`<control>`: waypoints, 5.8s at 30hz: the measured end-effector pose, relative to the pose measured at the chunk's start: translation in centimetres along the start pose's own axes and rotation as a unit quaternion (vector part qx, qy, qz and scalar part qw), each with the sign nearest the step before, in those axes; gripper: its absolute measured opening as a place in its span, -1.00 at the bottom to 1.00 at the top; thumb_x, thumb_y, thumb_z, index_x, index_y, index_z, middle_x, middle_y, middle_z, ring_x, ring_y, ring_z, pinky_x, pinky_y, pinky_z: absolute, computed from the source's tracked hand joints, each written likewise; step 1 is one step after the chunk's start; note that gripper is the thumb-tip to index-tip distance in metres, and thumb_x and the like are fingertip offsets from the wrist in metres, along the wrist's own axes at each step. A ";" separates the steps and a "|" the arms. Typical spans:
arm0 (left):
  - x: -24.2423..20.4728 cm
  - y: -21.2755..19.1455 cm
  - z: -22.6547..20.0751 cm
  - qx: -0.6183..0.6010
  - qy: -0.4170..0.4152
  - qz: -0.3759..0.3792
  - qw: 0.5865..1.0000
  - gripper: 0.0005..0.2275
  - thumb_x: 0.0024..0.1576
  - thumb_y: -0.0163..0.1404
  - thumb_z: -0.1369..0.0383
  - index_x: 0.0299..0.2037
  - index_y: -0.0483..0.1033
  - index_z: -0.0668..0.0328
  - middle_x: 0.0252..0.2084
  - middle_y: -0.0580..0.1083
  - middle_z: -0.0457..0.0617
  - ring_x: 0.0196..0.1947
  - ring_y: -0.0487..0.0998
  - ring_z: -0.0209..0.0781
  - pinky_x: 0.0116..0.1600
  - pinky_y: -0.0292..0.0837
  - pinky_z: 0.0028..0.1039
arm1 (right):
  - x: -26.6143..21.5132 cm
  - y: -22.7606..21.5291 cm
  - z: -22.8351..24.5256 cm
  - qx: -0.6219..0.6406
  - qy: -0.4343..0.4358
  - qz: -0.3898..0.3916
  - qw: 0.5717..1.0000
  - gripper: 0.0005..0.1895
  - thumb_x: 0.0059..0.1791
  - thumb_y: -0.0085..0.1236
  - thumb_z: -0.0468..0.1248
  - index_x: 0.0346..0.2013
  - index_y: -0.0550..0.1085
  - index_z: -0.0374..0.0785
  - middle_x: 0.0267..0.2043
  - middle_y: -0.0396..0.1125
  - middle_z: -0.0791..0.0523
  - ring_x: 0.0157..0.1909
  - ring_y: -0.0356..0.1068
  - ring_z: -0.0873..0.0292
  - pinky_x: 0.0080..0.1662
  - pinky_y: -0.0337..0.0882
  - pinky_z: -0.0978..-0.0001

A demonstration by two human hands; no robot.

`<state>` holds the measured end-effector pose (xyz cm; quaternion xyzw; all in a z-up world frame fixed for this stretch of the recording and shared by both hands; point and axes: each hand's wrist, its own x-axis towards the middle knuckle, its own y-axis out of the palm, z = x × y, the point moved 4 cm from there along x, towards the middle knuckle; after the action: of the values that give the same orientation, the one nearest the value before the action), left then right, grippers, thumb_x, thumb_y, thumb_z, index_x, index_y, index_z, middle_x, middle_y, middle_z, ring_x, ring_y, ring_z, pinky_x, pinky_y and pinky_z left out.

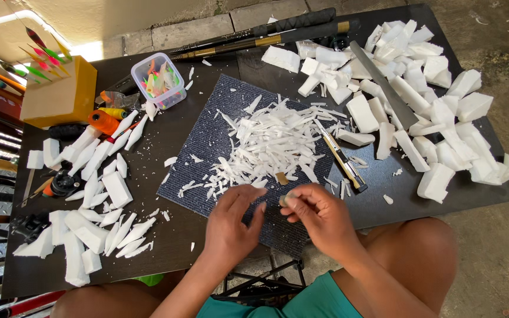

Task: The person shapes small white plastic pieces by hand and with a utility knife on a dark mat. They repeatedly pick up pieces, trim edges, and set them aside, accumulating shavings on the mat.

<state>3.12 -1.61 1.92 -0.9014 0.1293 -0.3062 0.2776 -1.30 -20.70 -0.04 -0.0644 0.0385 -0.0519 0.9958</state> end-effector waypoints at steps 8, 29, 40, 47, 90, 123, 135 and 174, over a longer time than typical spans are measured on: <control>-0.4 1.8 2.5 0.240 -0.008 -0.012 0.971 -0.81 0.24 0.15 0.24 -0.06 0.65 0.14 -0.12 0.49 0.03 -0.05 0.57 0.04 -0.09 0.46 -0.21 | 0.7 -0.2 -1.1 0.088 -0.011 -0.095 0.992 -0.91 0.01 0.22 -0.46 -0.25 0.56 -0.50 -0.22 0.60 -0.21 -0.33 0.64 0.11 -0.28 0.74 0.28; -1.5 1.6 2.1 -0.286 -0.252 0.034 0.924 -0.80 0.19 0.16 0.42 0.01 0.65 0.16 -0.21 0.67 -0.11 -0.23 0.64 -0.46 -0.11 0.55 -0.64 | 0.3 2.7 -4.5 0.151 0.037 -0.113 0.981 -0.87 0.00 0.22 -0.33 -0.23 0.52 -0.37 -0.21 0.56 -0.11 -0.12 0.62 0.04 -0.06 0.76 0.12; -1.4 0.5 1.3 -0.161 -0.139 -0.029 0.977 -0.79 0.17 0.20 0.40 0.01 0.68 0.05 -0.14 0.68 -0.14 -0.39 0.56 -0.46 -0.30 0.46 -0.62 | 0.7 2.5 -5.7 0.334 0.047 0.011 0.941 -0.84 0.05 0.20 -0.24 -0.32 0.52 -0.28 -0.11 0.55 -0.09 0.03 0.53 -0.02 0.23 0.53 -0.06; -1.1 -0.3 -0.1 -0.203 -0.045 -0.033 0.978 -0.85 0.16 0.20 0.50 -0.08 0.64 0.20 -0.04 0.65 0.07 -0.04 0.72 -0.11 0.07 0.67 -0.38 | 0.8 2.2 -7.7 0.412 0.113 0.012 0.904 -0.74 -0.12 0.32 -0.56 -0.18 0.53 -0.31 0.00 0.50 -0.27 0.07 0.54 -0.08 0.07 0.56 0.30; -3.2 0.2 -0.7 0.159 0.134 0.044 0.977 -0.74 0.28 0.01 0.54 0.17 0.44 0.41 0.01 0.50 0.16 -0.10 0.53 0.03 -0.03 0.44 -0.26 | 0.9 2.2 -4.6 0.254 0.105 -0.041 0.961 -0.85 -0.04 0.24 -0.49 -0.18 0.60 -0.36 -0.06 0.57 -0.22 0.02 0.59 -0.11 -0.02 0.67 0.07; -3.2 1.4 0.4 -0.117 -0.135 0.159 0.971 -0.77 0.41 -0.30 0.23 -0.22 0.30 0.16 -0.35 0.41 0.12 -0.40 0.40 0.27 -0.37 0.18 -0.02 | 0.0 3.4 -3.4 0.109 -0.036 -0.089 0.989 -0.90 -0.02 0.30 -0.32 -0.24 0.60 -0.28 -0.18 0.57 -0.06 -0.08 0.58 0.12 0.06 0.60 0.33; -2.2 0.1 0.7 -0.183 -0.106 0.091 0.973 -0.80 0.33 -0.06 0.26 -0.07 0.48 0.23 -0.31 0.47 -0.01 -0.40 0.44 -0.13 -0.30 0.30 -0.31 | 0.1 2.4 -2.8 0.086 -0.086 -0.086 0.989 -0.92 0.01 0.26 -0.40 -0.22 0.53 -0.31 -0.16 0.42 0.02 -0.45 0.37 0.19 -0.39 0.49 0.46; -2.7 1.5 3.8 0.146 0.042 0.089 0.984 -0.77 0.33 -0.05 0.30 0.04 0.53 0.27 -0.40 0.48 0.10 -0.37 0.60 0.12 -0.23 0.54 -0.21 | 1.0 3.4 -0.8 -0.266 -0.226 -0.056 0.935 -0.75 0.05 0.21 -0.42 0.03 0.61 -0.27 -0.20 0.49 -0.01 -0.14 0.57 -0.13 -0.17 0.69 0.09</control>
<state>3.35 -0.12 -2.74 -0.8223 0.1744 -0.3332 0.4270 -0.07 -17.51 -1.40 -0.3392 -0.1789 -0.0792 0.9201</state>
